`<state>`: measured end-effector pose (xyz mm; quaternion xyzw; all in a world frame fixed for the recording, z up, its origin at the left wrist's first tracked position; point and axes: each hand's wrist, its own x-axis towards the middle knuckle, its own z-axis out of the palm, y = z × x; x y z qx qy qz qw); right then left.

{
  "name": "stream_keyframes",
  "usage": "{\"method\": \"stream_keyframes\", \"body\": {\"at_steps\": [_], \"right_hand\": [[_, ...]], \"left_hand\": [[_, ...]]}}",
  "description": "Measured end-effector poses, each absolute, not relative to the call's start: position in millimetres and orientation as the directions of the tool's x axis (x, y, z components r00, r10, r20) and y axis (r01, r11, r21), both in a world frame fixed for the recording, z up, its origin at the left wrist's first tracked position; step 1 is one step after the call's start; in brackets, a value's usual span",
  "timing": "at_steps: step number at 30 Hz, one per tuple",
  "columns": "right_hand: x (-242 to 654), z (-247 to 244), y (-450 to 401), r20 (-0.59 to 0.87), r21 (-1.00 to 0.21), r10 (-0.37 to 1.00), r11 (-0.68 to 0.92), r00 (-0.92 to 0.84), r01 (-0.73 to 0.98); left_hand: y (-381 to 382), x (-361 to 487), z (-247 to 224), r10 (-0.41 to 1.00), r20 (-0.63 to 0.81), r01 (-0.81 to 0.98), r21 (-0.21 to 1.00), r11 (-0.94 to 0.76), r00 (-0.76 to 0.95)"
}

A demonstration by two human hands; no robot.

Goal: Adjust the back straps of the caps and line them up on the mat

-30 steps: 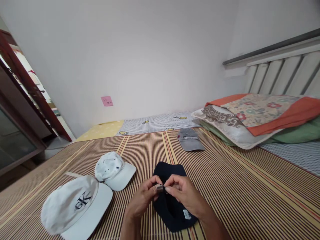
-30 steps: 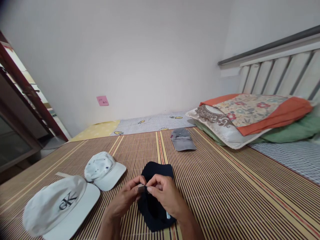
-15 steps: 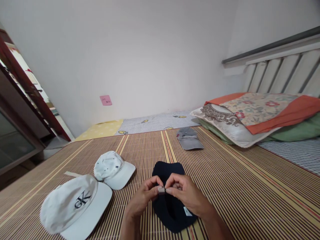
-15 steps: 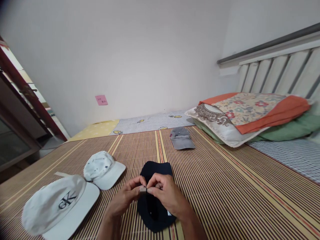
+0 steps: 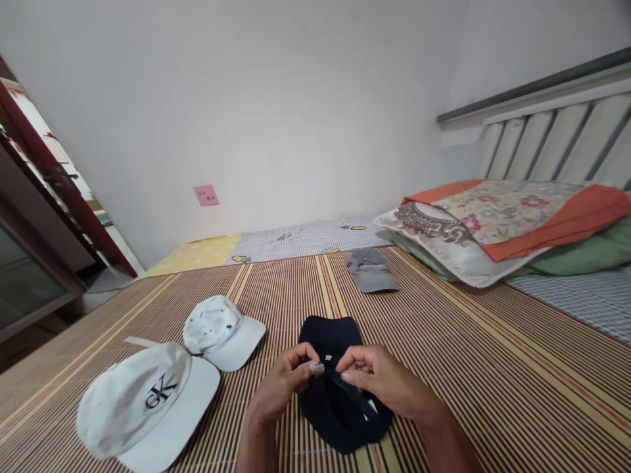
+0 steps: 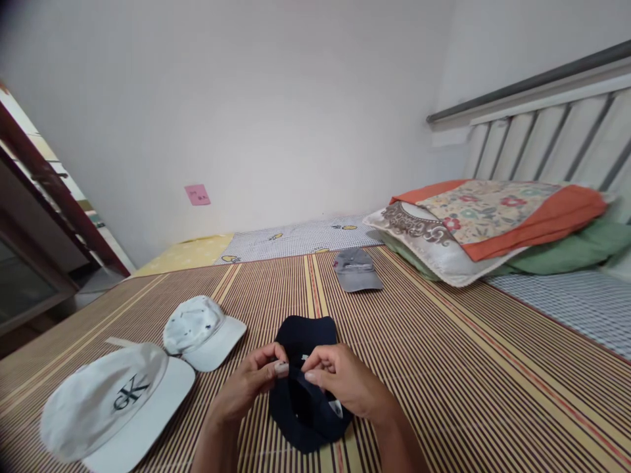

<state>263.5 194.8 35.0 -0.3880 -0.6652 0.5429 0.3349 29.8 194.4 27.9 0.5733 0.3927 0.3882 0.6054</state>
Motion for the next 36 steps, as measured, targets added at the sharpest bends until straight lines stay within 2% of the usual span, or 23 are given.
{"method": "stream_keyframes", "body": {"at_steps": [5, 9, 11, 18, 28, 32, 36], "right_hand": [[261, 36, 193, 0.072, -0.982, 0.881, 0.145, -0.468, 0.123], [260, 34, 191, -0.018, -0.999, 0.849, 0.011, -0.529, 0.053], [259, 36, 190, -0.029, -0.999, 0.854, -0.007, -0.519, 0.043], [251, 43, 190, 0.106, -0.977, 0.884, 0.177, -0.456, 0.116], [239, 39, 191, 0.138, -0.988, 0.879, 0.157, -0.456, 0.004], [247, 43, 192, 0.146, -0.981, 0.901, 0.186, -0.41, 0.061], [268, 46, 188, 0.027, -0.978, 0.902, 0.113, -0.431, 0.175]], "left_hand": [[193, 30, 28, 0.914, -0.016, -0.04, 0.999, 0.036, 0.406], [194, 30, 28, 0.916, -0.006, -0.062, 0.998, 0.033, 0.401], [195, 30, 27, 0.912, -0.002, -0.063, 0.998, 0.031, 0.411], [193, 29, 28, 0.902, -0.011, -0.022, 0.999, 0.023, 0.432], [193, 34, 31, 0.901, -0.055, 0.0, 0.998, 0.061, 0.431], [195, 29, 24, 0.904, -0.075, 0.009, 0.997, 0.079, 0.421], [197, 25, 20, 0.904, -0.059, -0.014, 0.997, 0.072, 0.424]]}}
